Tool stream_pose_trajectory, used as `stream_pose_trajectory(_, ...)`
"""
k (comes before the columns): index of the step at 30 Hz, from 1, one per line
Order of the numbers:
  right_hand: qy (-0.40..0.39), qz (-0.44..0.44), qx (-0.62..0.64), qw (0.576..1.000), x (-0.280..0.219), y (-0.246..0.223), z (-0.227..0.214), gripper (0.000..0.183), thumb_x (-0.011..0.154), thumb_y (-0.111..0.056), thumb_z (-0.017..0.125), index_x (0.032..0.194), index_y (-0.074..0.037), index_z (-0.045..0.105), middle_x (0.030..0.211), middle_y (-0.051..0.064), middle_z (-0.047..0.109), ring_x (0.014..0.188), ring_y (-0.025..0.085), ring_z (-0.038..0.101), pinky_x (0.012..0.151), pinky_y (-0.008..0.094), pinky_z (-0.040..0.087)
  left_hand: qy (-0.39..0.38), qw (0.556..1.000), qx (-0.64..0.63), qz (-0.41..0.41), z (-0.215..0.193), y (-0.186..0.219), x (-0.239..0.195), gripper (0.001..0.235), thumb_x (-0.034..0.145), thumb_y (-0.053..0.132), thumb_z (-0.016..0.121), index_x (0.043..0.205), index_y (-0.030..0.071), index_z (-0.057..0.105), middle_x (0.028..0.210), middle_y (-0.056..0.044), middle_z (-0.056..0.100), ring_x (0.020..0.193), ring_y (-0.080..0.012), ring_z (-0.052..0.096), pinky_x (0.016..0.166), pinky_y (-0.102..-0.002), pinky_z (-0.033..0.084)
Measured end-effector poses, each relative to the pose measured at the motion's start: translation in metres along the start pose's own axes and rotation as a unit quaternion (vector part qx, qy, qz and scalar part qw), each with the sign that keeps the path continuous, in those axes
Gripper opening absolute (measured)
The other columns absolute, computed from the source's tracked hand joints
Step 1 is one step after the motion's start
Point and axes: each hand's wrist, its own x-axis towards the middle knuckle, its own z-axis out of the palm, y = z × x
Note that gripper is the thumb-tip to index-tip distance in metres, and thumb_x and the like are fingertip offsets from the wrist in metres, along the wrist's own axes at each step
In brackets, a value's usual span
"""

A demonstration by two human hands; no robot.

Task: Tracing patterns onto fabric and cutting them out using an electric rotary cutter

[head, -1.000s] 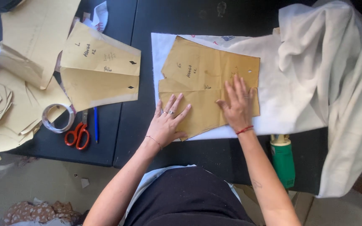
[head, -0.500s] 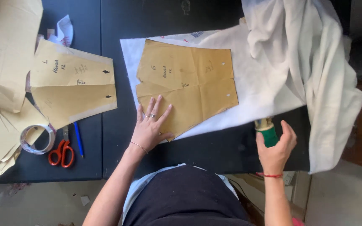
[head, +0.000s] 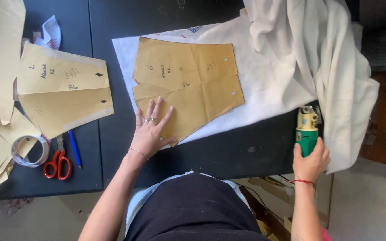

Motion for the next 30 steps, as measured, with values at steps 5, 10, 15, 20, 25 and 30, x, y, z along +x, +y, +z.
stream_pose_trajectory(5,-0.013,-0.016,0.074,0.997,0.051,-0.093,-0.022,0.065,0.064,0.003,0.066,0.124,-0.003,0.043,0.121,0.019,0.034,0.107,0.043,0.036,0.082,0.052,0.029,-0.004,1.0,0.008,-0.001,-0.006,0.004,0.001,0.092,0.062,0.057,0.061,0.137,0.033,0.013,0.145,-0.006,-0.001,0.133,-0.0228,-0.002,0.103,-0.052,0.001)
stream_pose_trajectory(10,-0.062,-0.185,0.315,0.929,0.072,-0.21,0.021,0.041,0.088,-0.022,0.047,0.124,-0.002,0.042,0.132,0.018,0.032,0.12,0.038,0.032,0.097,0.047,0.025,-0.009,1.0,0.019,-0.002,-0.007,0.006,-0.002,0.093,0.061,0.055,0.063,0.137,0.032,0.014,0.145,-0.006,0.0,0.133,-0.0236,-0.001,0.103,-0.052,0.003)
stream_pose_trajectory(15,-0.144,-0.188,0.216,0.947,0.074,-0.205,0.048,0.061,0.09,-0.051,0.025,0.133,-0.009,0.029,0.141,0.013,0.02,0.127,0.034,0.019,0.099,0.052,0.017,0.01,1.0,0.028,-0.001,-0.011,0.003,0.001,0.094,0.06,0.053,0.068,0.136,0.029,0.017,0.144,-0.01,0.005,0.132,-0.0277,0.005,0.101,-0.054,0.008)
stream_pose_trajectory(20,-0.097,-0.199,0.185,0.958,0.066,-0.184,0.063,0.057,0.09,-0.046,0.035,0.132,-0.008,0.037,0.138,0.014,0.029,0.124,0.035,0.028,0.097,0.051,0.021,0.015,1.0,-0.007,0.004,-0.002,-0.002,-0.001,0.098,0.057,0.053,0.068,0.136,0.031,0.016,0.144,-0.007,0.001,0.133,-0.0247,0.002,0.102,-0.054,0.005)
stream_pose_trajectory(25,-0.087,-0.223,0.177,0.955,0.064,-0.18,0.064,0.055,0.091,-0.042,0.038,0.132,-0.004,0.039,0.137,0.017,0.031,0.123,0.036,0.029,0.096,0.051,0.022,0.255,0.961,-0.089,-0.053,0.002,-0.03,-0.009,0.051,0.068,0.033,0.067,0.116,0.028,0.048,0.132,0.001,0.036,0.122,-0.0183,0.035,0.098,-0.043,0.026)
stream_pose_trajectory(30,-0.05,-0.255,0.197,0.945,0.064,-0.186,0.063,0.053,0.091,-0.032,0.045,0.129,0.004,0.045,0.134,0.024,0.037,0.119,0.043,0.034,0.091,0.054,0.025,0.449,0.855,-0.033,-0.258,-0.022,-0.097,-0.047,0.029,0.074,0.02,0.063,0.101,0.029,0.058,0.124,0.005,0.046,0.115,-0.0156,0.045,0.094,-0.036,0.032)
